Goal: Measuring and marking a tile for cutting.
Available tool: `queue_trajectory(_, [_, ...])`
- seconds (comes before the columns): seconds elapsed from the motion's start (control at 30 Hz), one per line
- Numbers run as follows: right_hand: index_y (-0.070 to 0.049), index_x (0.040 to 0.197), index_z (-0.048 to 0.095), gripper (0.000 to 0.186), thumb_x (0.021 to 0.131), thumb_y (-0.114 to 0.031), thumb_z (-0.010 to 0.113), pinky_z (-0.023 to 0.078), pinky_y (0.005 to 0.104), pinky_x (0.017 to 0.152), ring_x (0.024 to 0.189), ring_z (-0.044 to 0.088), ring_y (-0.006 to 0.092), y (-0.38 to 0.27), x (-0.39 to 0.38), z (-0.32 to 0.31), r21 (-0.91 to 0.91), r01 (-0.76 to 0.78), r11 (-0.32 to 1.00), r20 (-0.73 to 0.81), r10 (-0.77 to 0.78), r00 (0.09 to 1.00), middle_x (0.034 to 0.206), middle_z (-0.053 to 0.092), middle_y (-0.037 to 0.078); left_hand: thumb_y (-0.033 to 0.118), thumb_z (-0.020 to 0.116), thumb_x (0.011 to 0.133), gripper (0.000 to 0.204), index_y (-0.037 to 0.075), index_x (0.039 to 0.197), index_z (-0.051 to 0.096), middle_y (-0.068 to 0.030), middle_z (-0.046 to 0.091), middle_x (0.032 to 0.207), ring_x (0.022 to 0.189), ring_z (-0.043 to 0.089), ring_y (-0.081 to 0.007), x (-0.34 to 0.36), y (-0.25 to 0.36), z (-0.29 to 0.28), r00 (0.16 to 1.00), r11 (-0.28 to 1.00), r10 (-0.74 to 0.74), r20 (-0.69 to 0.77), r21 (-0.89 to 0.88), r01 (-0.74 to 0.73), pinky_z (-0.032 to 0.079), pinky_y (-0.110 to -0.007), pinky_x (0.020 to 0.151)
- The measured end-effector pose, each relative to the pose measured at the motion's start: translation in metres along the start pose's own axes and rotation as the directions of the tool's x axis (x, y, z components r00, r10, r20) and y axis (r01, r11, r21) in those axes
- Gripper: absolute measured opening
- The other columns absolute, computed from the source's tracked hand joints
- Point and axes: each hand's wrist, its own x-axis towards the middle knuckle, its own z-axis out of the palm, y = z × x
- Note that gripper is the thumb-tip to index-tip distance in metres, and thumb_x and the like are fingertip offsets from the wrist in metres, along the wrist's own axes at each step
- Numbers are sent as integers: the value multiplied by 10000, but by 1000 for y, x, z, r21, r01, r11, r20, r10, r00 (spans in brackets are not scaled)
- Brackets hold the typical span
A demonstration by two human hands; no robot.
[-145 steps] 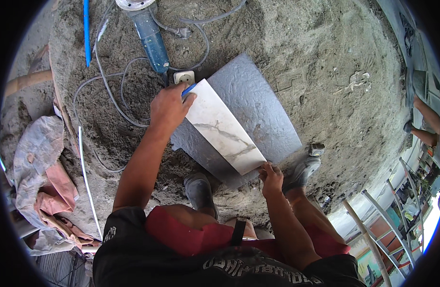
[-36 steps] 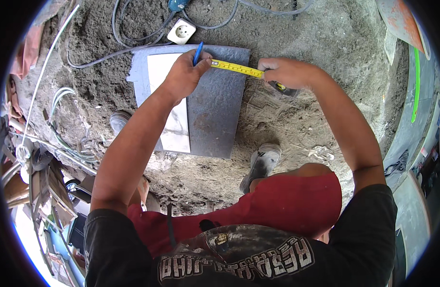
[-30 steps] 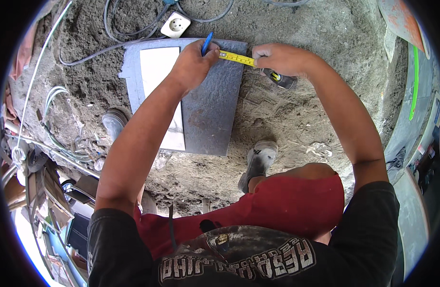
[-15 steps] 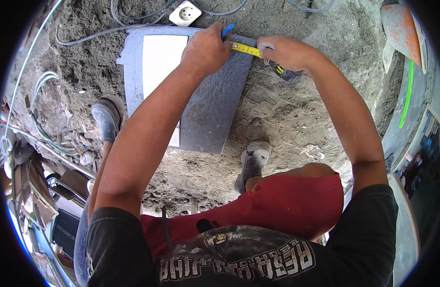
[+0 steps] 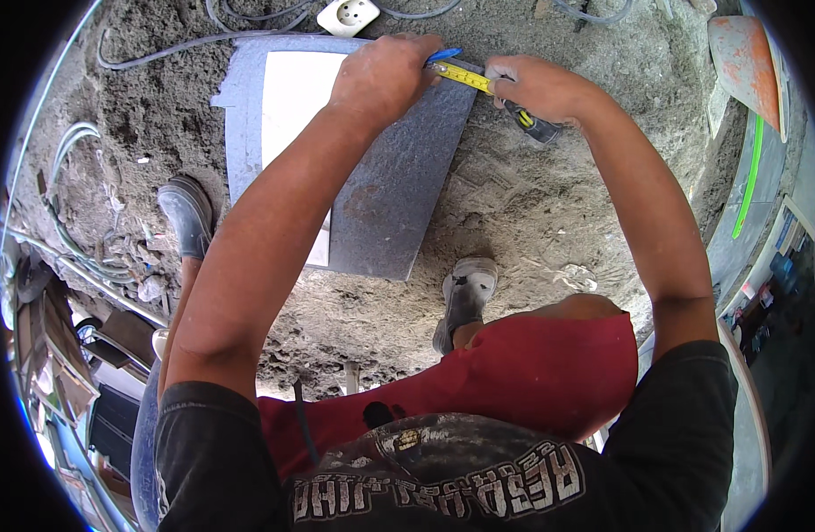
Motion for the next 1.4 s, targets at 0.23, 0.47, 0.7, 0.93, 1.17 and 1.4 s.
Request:
queue_trajectory(0.23, [-90,1000,618,197,978,-261,523,433,402,675,710,536,205,3,-2,4,20,-61,998,-42,62,997,814,573,75,208,726,850,337,71,1143,629,-161,671,1044,966,650,-359,3,-14,12,987,992,73,-143,-95,-87,513,-465,822])
queue_trajectory(0.47, [-87,1018,607,180,989,-241,521,438,402,676,731,549,208,1,-1,13,49,-125,991,-116,130,985,843,587,86,216,741,851,327,57,1119,643,-173,675,990,927,656,-362,6,-19,16,984,990,80,-157,-105,-97,512,-452,816])
queue_trajectory(0.7, [-79,1029,603,185,993,-235,511,454,409,716,767,570,226,2,4,23,95,-118,988,-230,137,963,872,593,108,228,736,859,301,73,1101,649,-172,677,969,909,661,-355,8,-21,17,983,991,71,-168,-102,-89,509,-451,802])
queue_trajectory(0.93, [-64,972,624,204,982,-227,500,452,411,722,762,567,242,4,6,24,173,-138,975,-223,175,959,853,598,108,187,722,863,273,75,1101,650,-164,676,975,920,658,-351,9,-23,17,985,991,84,-149,-95,-99,507,-450,810])
queue_trajectory(1.17, [-58,946,628,202,970,-225,517,454,405,703,744,576,238,6,11,28,129,-131,983,-266,162,950,824,602,103,191,721,869,277,86,1117,656,-157,681,967,909,666,-333,9,-20,16,985,995,65,-158,-67,-77,515,-439,825])
queue_trajectory(1.4, [-61,954,626,211,979,-238,515,465,415,726,769,592,240,1,9,27,83,-153,985,-276,170,946,854,609,109,206,727,870,277,91,1114,663,-152,689,933,891,675,-322,9,-17,12,992,996,39,-117,-71,-48,521,-436,818])
